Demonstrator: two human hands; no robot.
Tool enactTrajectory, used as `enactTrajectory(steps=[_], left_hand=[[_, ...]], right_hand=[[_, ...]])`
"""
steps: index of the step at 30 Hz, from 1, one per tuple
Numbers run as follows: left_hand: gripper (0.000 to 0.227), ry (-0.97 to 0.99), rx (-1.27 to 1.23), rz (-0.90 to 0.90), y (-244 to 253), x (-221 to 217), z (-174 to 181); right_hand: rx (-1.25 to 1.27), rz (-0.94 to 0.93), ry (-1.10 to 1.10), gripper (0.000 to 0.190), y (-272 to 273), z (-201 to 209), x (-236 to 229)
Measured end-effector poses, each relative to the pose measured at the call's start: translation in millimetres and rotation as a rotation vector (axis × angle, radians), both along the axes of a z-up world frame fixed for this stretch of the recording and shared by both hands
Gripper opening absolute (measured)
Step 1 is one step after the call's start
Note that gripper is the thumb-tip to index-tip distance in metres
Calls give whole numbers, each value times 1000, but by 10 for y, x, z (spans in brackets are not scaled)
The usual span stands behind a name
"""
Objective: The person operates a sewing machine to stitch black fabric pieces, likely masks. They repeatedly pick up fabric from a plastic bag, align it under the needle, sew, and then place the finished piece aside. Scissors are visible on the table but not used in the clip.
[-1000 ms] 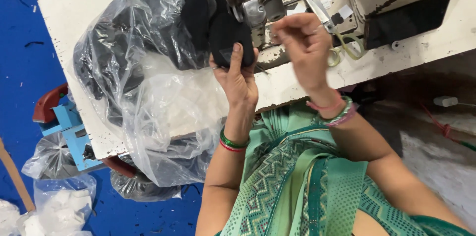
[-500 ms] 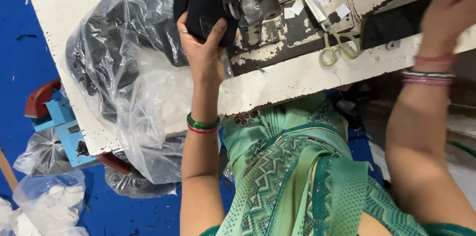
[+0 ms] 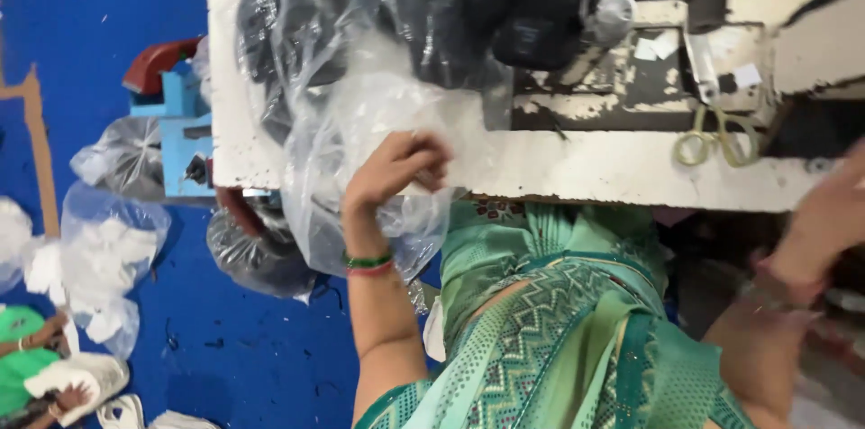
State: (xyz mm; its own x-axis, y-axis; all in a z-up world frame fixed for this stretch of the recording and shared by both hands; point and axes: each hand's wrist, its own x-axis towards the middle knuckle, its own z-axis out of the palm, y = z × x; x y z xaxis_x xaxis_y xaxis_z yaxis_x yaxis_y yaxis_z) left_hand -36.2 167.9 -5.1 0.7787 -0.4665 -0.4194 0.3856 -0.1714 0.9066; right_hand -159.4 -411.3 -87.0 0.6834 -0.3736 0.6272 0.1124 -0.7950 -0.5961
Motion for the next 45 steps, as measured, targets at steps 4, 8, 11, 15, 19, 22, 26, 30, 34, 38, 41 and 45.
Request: enactTrajectory(steps=[4, 8, 11, 15, 19, 22, 26, 30, 34, 38, 41, 45], left_hand=[[24, -615, 1317, 432, 804, -334, -590], [29, -622, 1779, 439, 1059, -97, -1077], [34, -295, 1385, 566, 1113, 108, -1402], [35, -539, 1413, 516, 1186, 125, -1319], [38, -848, 1461, 451, 1362, -84, -1145], [36, -566, 1292, 505, 1041, -277, -1096], [30, -807, 1386, 380, -20, -483, 199], [22, -778, 1335, 199, -485, -594, 791], [16, -665, 1074, 31, -776, -748, 1522], [19, -499, 540, 230, -834, -828, 1371], [12, -434, -11, 585, -889, -767, 926], [17, -337, -259, 540, -1261, -723, 486]], right_hand=[[186, 122, 99, 13, 996, 391, 28], [96, 232, 187, 11, 1384, 658, 184], [-9, 277, 188, 10, 1540, 908, 299], [-16, 347, 207, 14, 1731, 1050, 354], [92, 475, 321, 18, 1889, 804, 261], [101, 621, 386, 23, 2105, 735, 223], [15, 781, 410, 32, 2576, 918, 329], [-226, 1037, 200, 55, 2971, 1007, 624], [-256, 951, 242, 73, 3056, 511, 1024], [-374, 887, 292, 64, 2862, 374, 1006], [628, 1087, 439, 39, 2691, 521, 683], [1151, 924, 282, 38, 2432, 1128, 262]])
